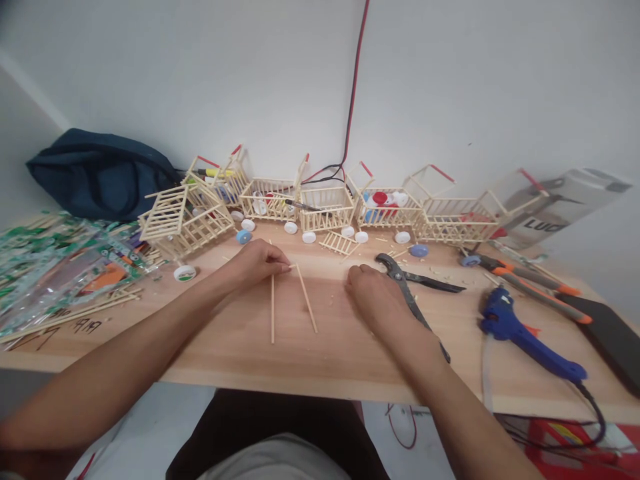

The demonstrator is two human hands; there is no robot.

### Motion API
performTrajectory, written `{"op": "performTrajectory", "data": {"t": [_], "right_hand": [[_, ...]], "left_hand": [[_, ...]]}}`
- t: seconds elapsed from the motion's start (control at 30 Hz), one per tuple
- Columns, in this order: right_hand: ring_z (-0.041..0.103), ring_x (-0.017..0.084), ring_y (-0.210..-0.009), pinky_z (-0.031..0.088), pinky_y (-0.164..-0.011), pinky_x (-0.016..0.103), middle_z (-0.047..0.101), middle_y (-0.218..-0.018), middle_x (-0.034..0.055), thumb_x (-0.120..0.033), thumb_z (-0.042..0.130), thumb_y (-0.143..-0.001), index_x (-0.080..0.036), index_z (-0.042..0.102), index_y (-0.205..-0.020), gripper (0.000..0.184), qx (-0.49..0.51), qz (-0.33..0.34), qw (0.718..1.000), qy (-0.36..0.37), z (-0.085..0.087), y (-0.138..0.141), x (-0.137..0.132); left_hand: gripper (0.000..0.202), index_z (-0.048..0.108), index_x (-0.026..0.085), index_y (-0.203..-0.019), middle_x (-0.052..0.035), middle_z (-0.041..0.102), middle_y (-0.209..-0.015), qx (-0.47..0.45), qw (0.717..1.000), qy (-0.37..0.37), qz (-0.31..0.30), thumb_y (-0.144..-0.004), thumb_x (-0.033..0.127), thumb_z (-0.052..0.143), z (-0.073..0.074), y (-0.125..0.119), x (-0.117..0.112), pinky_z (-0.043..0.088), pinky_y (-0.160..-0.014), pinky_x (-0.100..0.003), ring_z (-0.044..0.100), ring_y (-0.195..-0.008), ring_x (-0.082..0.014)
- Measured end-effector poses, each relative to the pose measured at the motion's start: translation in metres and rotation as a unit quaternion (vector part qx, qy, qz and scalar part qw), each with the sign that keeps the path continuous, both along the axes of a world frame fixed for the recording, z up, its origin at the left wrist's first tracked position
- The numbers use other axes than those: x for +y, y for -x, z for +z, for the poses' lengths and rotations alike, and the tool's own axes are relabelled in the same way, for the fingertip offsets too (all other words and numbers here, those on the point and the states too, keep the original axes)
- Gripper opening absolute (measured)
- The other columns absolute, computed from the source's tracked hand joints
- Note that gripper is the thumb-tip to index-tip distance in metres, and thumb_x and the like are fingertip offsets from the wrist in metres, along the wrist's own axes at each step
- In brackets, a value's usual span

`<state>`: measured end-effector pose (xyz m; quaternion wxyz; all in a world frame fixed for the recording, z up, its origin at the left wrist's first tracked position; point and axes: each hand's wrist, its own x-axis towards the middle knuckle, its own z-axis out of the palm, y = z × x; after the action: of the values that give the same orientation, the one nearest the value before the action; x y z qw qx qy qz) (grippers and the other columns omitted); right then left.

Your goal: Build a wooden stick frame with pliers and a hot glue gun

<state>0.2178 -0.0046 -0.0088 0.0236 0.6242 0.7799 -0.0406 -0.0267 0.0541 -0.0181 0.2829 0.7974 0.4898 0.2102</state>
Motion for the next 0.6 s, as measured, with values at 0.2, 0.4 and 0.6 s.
{"op": "performTrajectory", "data": {"t": [0.2,0.4,0.6], "right_hand": [[0.056,0.017,-0.068,0.036,-0.062,0.026,0.063,-0.074,0.0041,-0.018,0.043,-0.087,-0.019,0.054,-0.076,0.015,0.172,0.052,0.984,-0.021,-0.002,-0.006,-0.013],[0.057,0.018,-0.076,0.036,-0.064,0.027,0.061,-0.088,0.0064,-0.023,0.048,-0.089,-0.019,0.057,-0.085,0.01,0.114,0.069,0.991,-0.024,-0.006,0.017,-0.02],[0.057,0.018,-0.075,0.035,-0.064,0.028,0.06,-0.087,0.0082,-0.016,0.04,-0.091,-0.018,0.056,-0.084,0.018,0.031,0.037,0.996,-0.075,-0.012,0.005,-0.006]], "left_hand": [[0.016,0.076,0.015,-0.078,-0.0054,0.074,-0.075,-0.002,1.0,0.0,-0.002,-0.074,0.025,0.064,0.0,0.0,0.001,0.042,-0.064,-0.022,0.065,-0.072,-0.0158],[0.017,0.076,0.014,-0.08,-0.006,0.074,-0.076,0.003,1.0,0.0,-0.003,-0.075,0.024,0.064,0.0,0.0,0.001,0.042,-0.063,-0.022,0.065,-0.072,-0.0157],[0.015,0.076,0.015,-0.078,-0.0047,0.074,-0.074,-0.002,1.0,-0.004,0.0,-0.074,0.023,0.064,0.0,0.0,0.0,0.042,-0.063,-0.022,0.064,-0.071,-0.0155]]}}
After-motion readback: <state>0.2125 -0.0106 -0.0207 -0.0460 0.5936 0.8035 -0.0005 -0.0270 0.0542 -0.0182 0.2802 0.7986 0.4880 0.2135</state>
